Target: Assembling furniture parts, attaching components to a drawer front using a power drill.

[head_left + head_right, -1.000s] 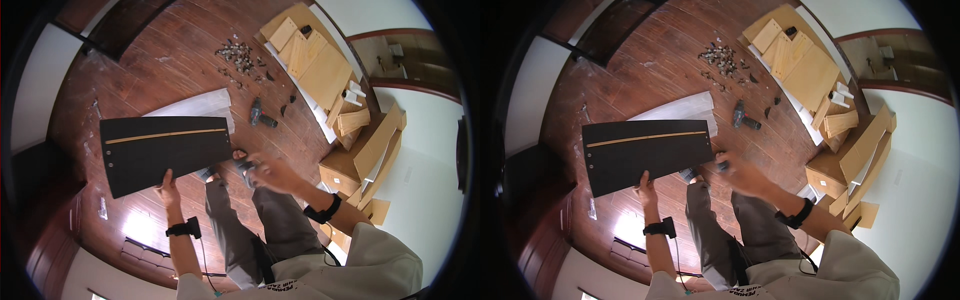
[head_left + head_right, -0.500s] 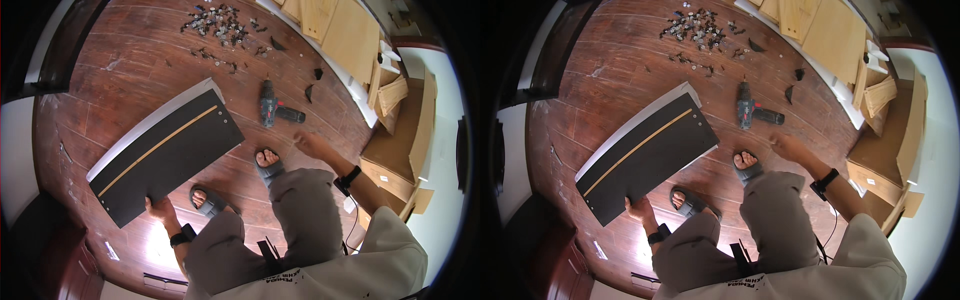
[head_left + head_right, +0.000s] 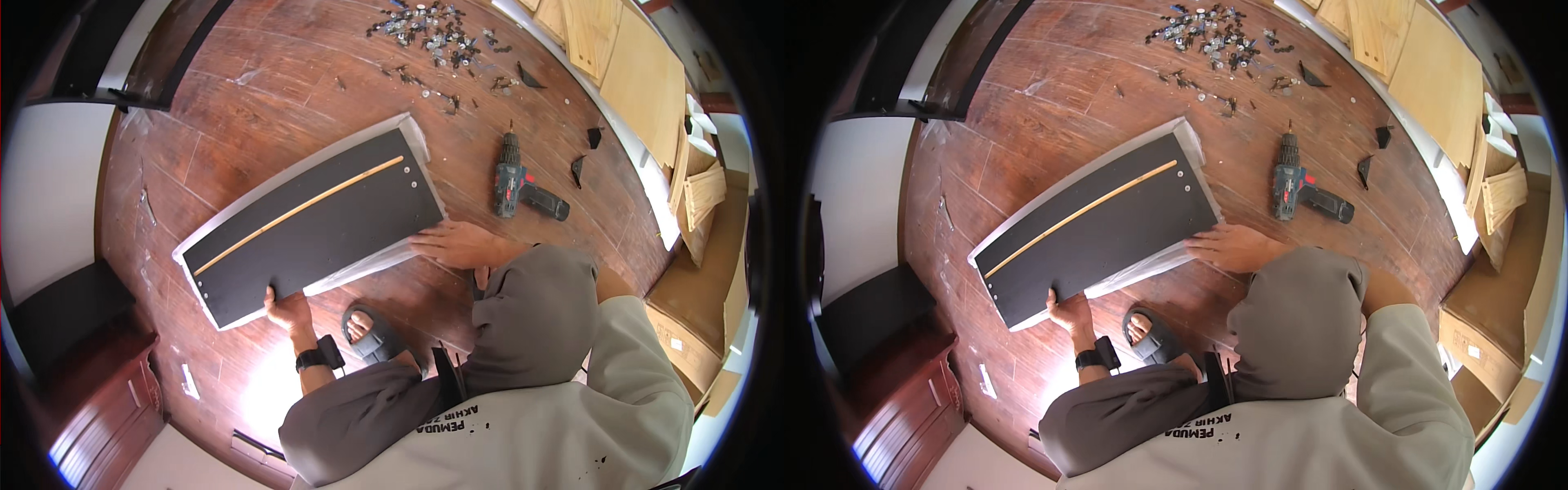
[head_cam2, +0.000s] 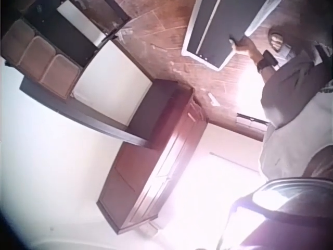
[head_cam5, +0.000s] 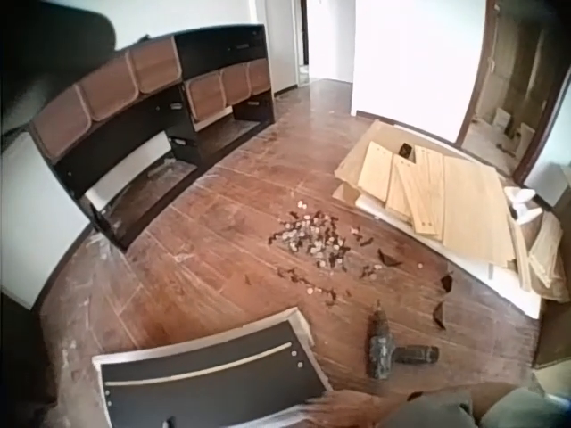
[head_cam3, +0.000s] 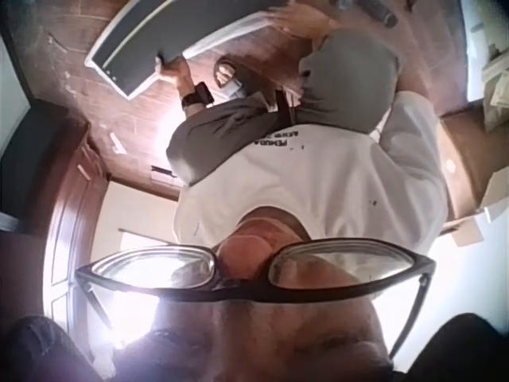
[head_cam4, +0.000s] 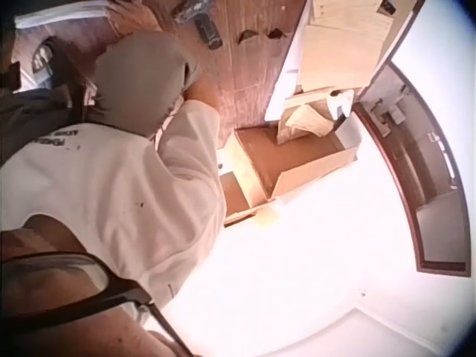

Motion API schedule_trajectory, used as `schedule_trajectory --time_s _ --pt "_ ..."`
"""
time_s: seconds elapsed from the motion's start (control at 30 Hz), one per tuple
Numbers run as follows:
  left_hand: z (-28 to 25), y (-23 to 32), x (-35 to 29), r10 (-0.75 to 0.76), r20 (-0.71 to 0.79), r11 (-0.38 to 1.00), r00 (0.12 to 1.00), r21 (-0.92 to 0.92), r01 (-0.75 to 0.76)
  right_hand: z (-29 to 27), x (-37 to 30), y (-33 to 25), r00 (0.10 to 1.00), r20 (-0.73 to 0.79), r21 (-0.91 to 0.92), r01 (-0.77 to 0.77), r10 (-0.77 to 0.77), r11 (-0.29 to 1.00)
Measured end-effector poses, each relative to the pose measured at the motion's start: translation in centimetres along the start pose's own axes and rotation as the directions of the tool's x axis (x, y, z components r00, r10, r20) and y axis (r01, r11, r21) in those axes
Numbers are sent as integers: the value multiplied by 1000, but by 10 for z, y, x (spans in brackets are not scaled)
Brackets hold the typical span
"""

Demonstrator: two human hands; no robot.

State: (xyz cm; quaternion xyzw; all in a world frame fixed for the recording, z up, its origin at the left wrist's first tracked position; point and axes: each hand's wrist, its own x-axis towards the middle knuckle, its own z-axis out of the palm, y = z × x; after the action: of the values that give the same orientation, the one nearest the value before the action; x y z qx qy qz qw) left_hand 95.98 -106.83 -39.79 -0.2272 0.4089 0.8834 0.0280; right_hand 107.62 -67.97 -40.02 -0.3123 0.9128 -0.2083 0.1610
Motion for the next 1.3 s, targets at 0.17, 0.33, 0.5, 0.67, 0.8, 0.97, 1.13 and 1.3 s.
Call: schedule_trajectory --time_s 0.17,0.33,0.5,0.67,0.8,0.97,1.13,1.3 --pt "-14 -11 -3 -202 130 969 971 -116 217 7 -46 19 995 -91 -138 -57 45 989" --pt "-20 -30 -25 -226 56 955 973 -186 232 -15 -85 17 982 -172 -52 -91 80 995" --pt "-27 -45 -44 -345 123 897 931 -248 365 -49 -98 38 933 -327 105 -124 152 987" --pt "-15 -37 -56 -470 1 873 883 -148 465 -73 -131 106 445 -627 377 -544 639 749" --pt "0 -23 -63 -544 -172 813 821 132 567 -78 -152 130 423 -505 475 -592 752 651" --pt "1 -22 -61 -577 -299 718 760 258 647 -74 -143 140 403 -527 446 -618 748 648" --pt "-9 -21 -63 -559 -403 678 724 280 680 -74 -105 154 466 -653 353 -511 598 784" --pt "-2 -7 -72 -439 -154 614 885 668 420 -99 -45 162 475 -688 368 -423 548 828"
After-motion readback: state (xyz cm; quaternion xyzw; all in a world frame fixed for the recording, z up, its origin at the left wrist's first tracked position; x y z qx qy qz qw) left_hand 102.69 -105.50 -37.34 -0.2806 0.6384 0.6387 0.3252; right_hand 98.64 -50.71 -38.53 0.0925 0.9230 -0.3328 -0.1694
